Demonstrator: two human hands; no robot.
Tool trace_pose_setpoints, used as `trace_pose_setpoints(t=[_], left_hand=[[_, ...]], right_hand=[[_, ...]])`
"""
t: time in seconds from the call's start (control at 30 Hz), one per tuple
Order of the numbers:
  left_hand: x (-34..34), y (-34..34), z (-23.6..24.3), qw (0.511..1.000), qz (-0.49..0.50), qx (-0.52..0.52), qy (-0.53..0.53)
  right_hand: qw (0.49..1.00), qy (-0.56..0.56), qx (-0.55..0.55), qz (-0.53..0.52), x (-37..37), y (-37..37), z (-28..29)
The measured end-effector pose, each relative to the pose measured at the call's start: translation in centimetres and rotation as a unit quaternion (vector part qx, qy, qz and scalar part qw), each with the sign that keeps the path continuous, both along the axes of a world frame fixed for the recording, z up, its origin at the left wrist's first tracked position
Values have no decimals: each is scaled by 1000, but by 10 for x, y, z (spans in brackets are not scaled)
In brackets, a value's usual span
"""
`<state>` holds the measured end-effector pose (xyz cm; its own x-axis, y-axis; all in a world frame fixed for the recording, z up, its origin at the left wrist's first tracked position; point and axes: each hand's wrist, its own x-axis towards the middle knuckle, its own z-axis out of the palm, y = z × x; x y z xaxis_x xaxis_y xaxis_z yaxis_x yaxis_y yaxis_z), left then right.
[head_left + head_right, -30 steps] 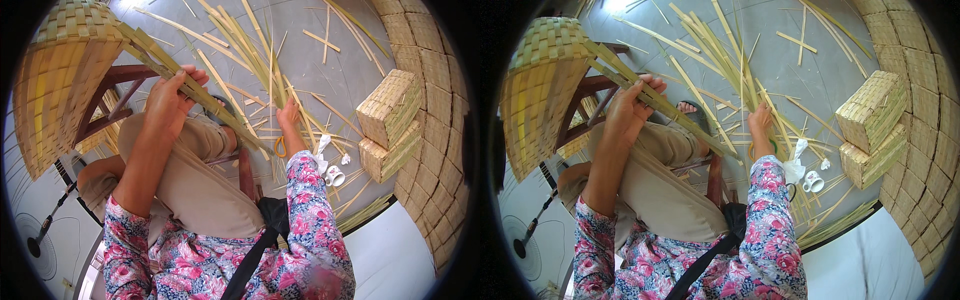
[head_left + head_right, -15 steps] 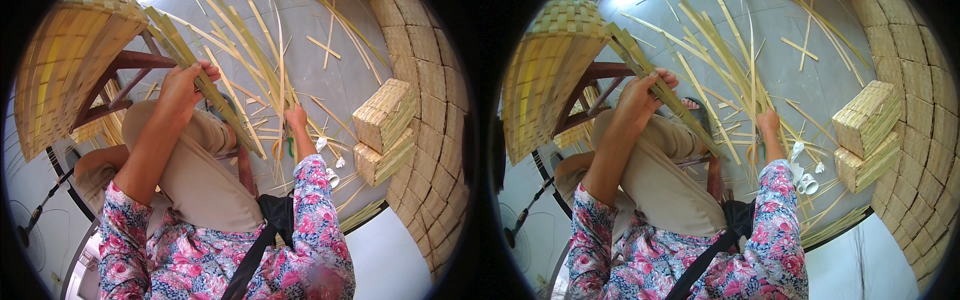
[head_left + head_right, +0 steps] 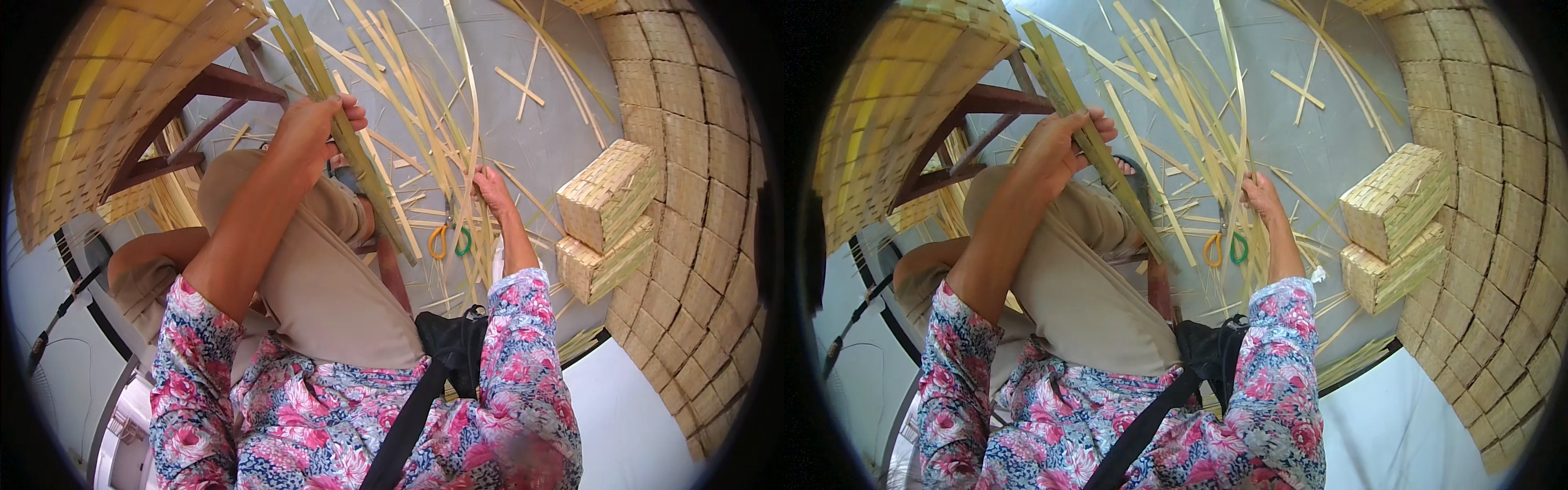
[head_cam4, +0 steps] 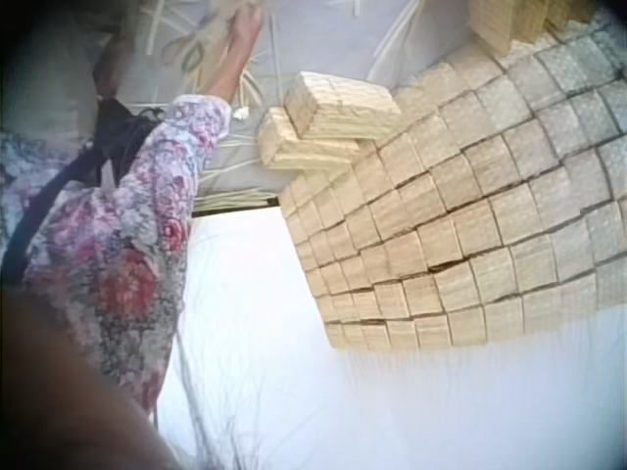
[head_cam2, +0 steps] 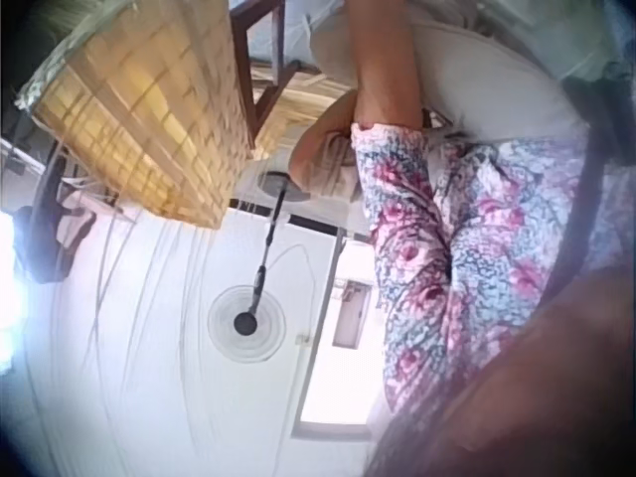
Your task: The person prepares bamboo strips by cutting them with scissors and then weaves them into a partially completed basket frame. The person repeatedly measures, cuts, and inserts strips into the basket structure.
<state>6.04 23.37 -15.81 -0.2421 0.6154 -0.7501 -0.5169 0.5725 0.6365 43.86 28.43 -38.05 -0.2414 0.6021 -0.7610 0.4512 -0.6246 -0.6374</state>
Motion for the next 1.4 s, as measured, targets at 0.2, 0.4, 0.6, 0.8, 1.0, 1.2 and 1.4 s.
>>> trace_pose_setpoints(t=[0.2,0.4,0.6,0.8,1.0,1.2,1.4], left_hand=[[11,7,10,999,23,-29,-2],[1,-3,1,1000,23,-10,9],[-3,-5,13,1000,-2,-24,19],[-1,-2,12,1000,-27,-9,11],[5,2,16,999,-32,-1,14],[6,4,16,999,-45,21,-11],[4,0,14,999,-46,17,11]], right_hand=[[997,37,68,16,-3,5,38],[993,-6,114,3,-20,-17,-14],[981,-115,152,29,-31,-46,-58],[997,-58,30,39,6,-29,-45],[991,67,-95,68,60,37,31],[985,-3,-97,145,37,27,46],[930,-225,261,125,-3,-52,-44]])
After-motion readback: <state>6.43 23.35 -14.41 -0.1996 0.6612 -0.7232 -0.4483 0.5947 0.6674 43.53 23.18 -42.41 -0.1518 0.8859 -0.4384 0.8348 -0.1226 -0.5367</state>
